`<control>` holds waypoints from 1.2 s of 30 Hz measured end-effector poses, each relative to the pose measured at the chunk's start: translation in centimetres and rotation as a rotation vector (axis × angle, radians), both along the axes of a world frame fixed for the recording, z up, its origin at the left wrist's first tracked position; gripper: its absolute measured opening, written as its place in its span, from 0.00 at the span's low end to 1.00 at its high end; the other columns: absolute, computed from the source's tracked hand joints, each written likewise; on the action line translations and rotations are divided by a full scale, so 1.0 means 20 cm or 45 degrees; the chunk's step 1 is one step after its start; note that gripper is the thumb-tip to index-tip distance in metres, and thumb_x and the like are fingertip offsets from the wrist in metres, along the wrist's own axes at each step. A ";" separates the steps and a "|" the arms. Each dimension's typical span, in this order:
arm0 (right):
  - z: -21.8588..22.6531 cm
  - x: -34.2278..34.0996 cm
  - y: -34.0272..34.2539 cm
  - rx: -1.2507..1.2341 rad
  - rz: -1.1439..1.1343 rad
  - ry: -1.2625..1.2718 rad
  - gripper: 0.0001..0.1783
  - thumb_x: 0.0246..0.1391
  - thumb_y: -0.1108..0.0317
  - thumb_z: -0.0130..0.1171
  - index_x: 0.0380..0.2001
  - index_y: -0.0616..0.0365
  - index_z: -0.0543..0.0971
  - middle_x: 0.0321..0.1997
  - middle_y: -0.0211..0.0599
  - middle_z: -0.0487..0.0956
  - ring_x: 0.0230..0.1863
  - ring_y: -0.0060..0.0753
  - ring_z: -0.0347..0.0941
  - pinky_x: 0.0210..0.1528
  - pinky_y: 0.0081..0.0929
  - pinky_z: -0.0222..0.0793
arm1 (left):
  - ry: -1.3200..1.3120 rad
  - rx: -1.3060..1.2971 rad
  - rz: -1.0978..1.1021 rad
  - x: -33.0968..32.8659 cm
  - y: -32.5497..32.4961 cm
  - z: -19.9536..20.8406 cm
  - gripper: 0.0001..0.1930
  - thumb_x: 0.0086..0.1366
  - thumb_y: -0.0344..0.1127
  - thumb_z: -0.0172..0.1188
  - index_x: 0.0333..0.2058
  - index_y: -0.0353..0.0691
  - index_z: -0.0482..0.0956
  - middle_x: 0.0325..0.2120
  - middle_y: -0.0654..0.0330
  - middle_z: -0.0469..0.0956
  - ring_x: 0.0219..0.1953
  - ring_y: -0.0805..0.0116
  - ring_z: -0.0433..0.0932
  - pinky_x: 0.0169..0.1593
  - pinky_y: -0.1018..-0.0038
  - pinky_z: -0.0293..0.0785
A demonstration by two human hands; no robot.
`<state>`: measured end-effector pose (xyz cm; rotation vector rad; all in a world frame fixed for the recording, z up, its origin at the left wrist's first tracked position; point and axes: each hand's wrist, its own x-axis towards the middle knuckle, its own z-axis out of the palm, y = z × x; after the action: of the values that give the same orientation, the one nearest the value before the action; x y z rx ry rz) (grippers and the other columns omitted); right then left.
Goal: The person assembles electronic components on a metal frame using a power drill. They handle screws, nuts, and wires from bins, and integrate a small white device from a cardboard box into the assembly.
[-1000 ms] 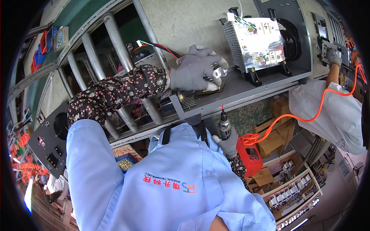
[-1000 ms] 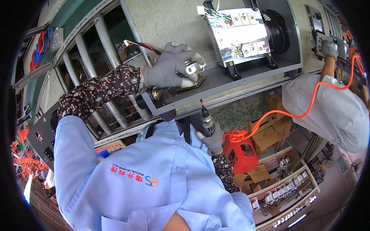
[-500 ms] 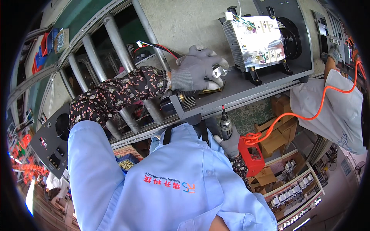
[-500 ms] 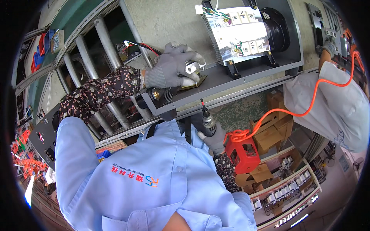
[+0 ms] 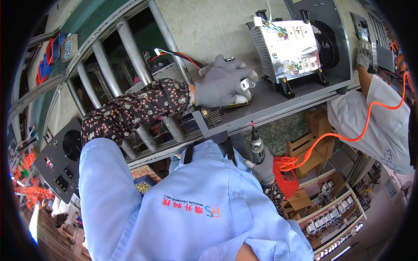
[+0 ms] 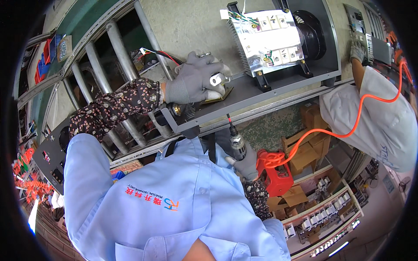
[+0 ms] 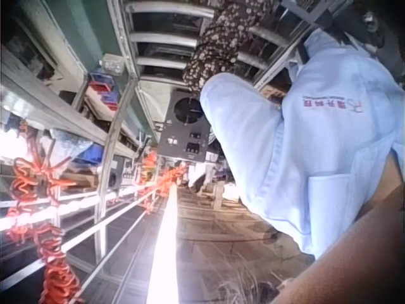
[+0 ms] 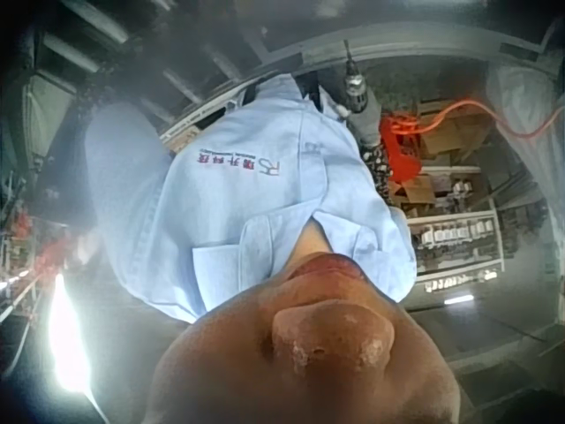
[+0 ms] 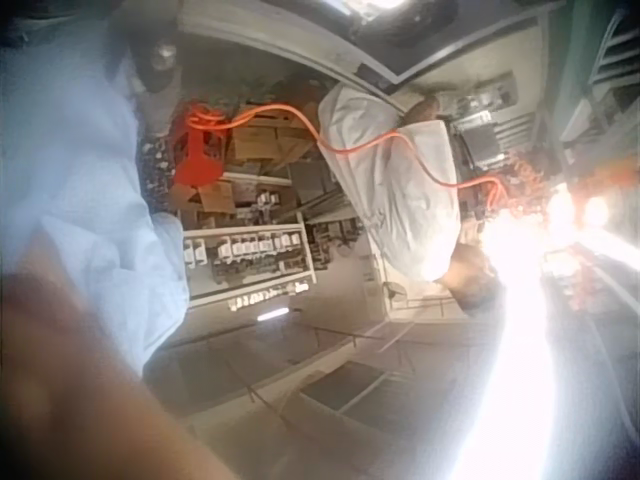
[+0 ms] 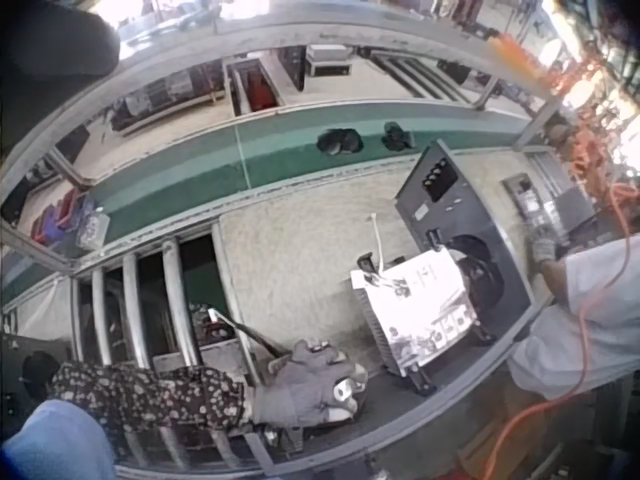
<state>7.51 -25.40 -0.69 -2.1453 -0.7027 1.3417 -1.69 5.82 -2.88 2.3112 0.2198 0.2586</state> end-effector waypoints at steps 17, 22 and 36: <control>0.07 0.03 0.02 0.033 -0.033 0.177 0.38 0.24 0.53 0.72 0.40 0.60 0.68 0.31 0.34 0.75 0.31 0.24 0.71 0.35 0.23 0.67 | -0.031 -0.096 -0.010 -0.01 0.00 -0.02 0.03 0.46 0.44 0.61 0.20 0.59 0.81 0.38 0.76 0.70 0.45 0.71 0.64 0.46 0.62 0.48; 0.07 0.03 0.01 -0.005 0.000 0.170 0.38 0.23 0.51 0.72 0.38 0.60 0.69 0.28 0.32 0.74 0.28 0.24 0.70 0.32 0.23 0.66 | -0.009 -0.106 -0.011 0.00 0.01 0.00 0.03 0.46 0.44 0.61 0.21 0.59 0.81 0.38 0.76 0.70 0.46 0.71 0.63 0.48 0.63 0.48; 0.08 0.02 0.05 0.026 -0.003 0.108 0.39 0.22 0.51 0.72 0.38 0.60 0.68 0.27 0.33 0.74 0.28 0.25 0.71 0.32 0.24 0.67 | 0.007 -0.108 -0.046 -0.01 0.02 0.00 0.02 0.45 0.45 0.61 0.21 0.61 0.80 0.40 0.72 0.70 0.45 0.65 0.64 0.47 0.62 0.51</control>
<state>7.90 -24.33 0.99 -2.0595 -0.6771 1.4096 -1.95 6.24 -2.81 2.2300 0.1881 0.2205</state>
